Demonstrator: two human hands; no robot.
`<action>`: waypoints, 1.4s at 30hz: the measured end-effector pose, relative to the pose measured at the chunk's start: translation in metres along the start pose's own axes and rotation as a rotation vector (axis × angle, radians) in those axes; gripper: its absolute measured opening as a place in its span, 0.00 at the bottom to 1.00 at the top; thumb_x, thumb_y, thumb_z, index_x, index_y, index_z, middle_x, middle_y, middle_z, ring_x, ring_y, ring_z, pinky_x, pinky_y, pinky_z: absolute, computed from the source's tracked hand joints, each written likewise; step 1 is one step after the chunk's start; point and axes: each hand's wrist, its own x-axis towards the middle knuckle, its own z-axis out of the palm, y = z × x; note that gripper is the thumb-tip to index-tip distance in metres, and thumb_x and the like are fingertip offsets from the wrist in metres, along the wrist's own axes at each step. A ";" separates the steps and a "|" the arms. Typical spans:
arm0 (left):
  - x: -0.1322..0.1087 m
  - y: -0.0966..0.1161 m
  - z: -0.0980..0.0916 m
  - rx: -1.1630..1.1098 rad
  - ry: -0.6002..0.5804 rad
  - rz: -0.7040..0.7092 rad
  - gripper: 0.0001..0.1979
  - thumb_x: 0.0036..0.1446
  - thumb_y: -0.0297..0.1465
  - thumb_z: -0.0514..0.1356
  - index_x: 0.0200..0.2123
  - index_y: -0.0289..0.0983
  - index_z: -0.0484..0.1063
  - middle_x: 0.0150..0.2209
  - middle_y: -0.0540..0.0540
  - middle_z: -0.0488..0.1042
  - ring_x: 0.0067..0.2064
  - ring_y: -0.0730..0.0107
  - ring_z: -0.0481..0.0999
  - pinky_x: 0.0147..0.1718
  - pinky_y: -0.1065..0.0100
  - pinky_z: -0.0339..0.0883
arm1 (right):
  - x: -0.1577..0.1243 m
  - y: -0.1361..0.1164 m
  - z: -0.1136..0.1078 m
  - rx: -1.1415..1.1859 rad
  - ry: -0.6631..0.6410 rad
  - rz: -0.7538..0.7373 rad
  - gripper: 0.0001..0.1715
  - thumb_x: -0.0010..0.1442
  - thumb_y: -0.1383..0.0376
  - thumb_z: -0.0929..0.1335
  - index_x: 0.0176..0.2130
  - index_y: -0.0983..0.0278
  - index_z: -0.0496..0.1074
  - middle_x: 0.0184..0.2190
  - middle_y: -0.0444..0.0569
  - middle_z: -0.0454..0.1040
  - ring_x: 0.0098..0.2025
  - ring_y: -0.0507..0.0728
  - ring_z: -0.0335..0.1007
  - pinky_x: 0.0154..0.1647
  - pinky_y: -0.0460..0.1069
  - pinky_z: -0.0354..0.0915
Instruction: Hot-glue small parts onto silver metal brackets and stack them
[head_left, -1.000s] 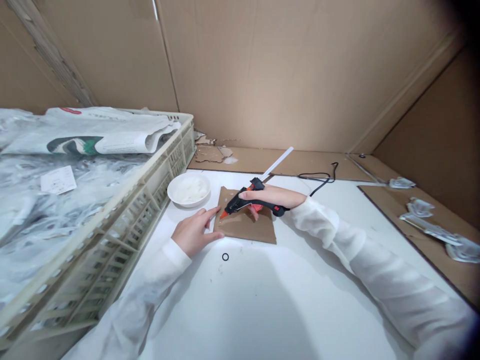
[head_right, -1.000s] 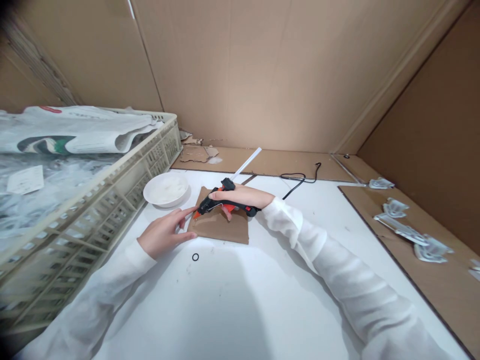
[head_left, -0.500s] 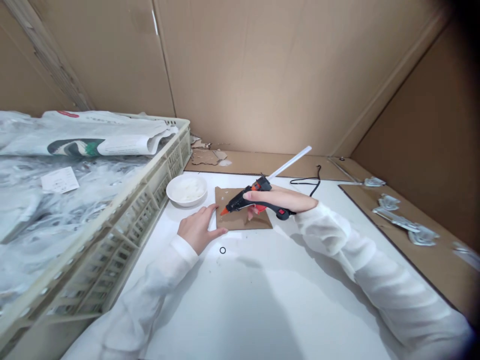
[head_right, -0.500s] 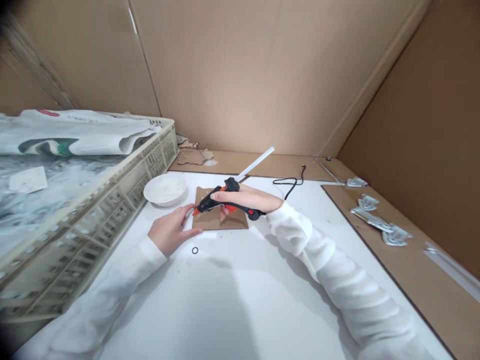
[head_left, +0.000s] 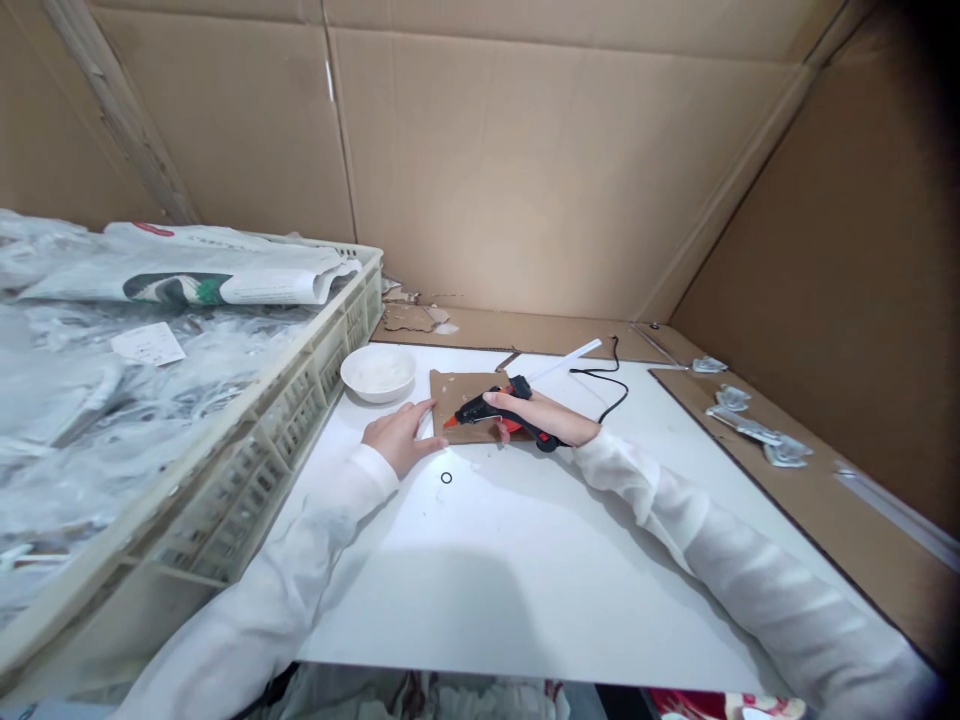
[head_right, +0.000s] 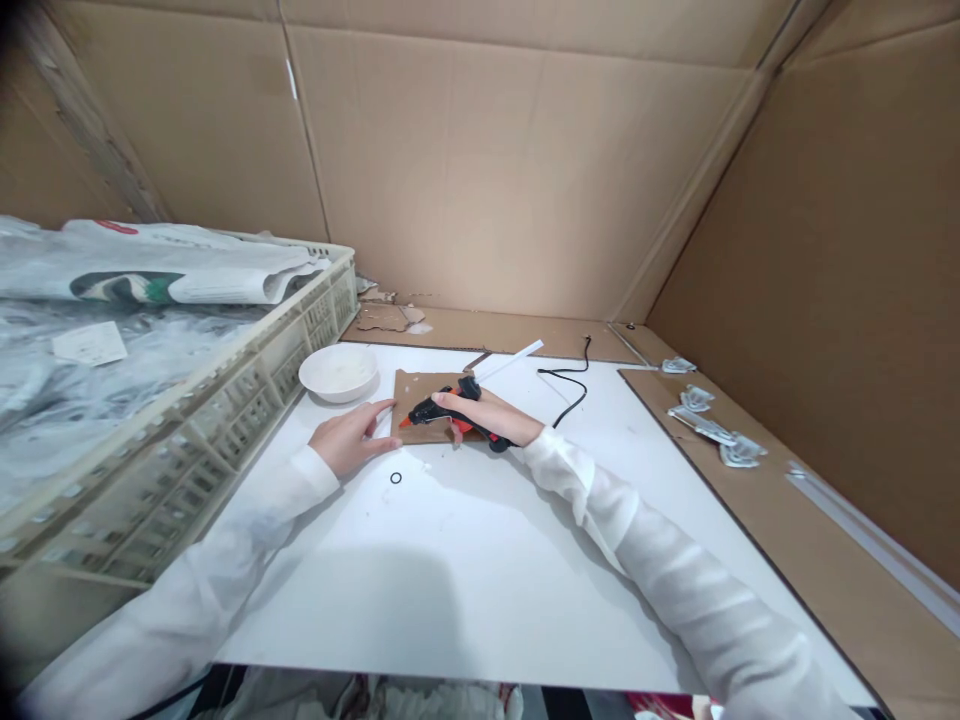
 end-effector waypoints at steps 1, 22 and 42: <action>0.000 0.000 0.000 -0.001 0.003 -0.001 0.30 0.50 0.46 0.55 0.56 0.44 0.57 0.36 0.50 0.70 0.39 0.66 0.70 0.31 0.70 0.57 | 0.002 0.002 0.001 -0.006 -0.004 0.003 0.31 0.56 0.46 0.59 0.18 0.67 0.66 0.16 0.48 0.68 0.20 0.49 0.61 0.24 0.45 0.56; 0.005 -0.004 0.005 0.037 0.007 0.019 0.30 0.49 0.45 0.56 0.55 0.43 0.59 0.37 0.50 0.70 0.38 0.65 0.70 0.32 0.69 0.58 | 0.007 0.011 0.001 -0.075 0.015 -0.052 0.32 0.57 0.45 0.57 0.15 0.65 0.62 0.11 0.45 0.64 0.17 0.48 0.59 0.24 0.46 0.57; 0.005 -0.004 0.004 0.045 0.010 0.019 0.30 0.49 0.46 0.55 0.55 0.44 0.59 0.37 0.50 0.71 0.39 0.64 0.70 0.32 0.70 0.59 | 0.006 0.009 0.000 -0.146 0.017 -0.061 0.33 0.56 0.44 0.57 0.14 0.64 0.61 0.12 0.45 0.64 0.18 0.50 0.59 0.26 0.47 0.58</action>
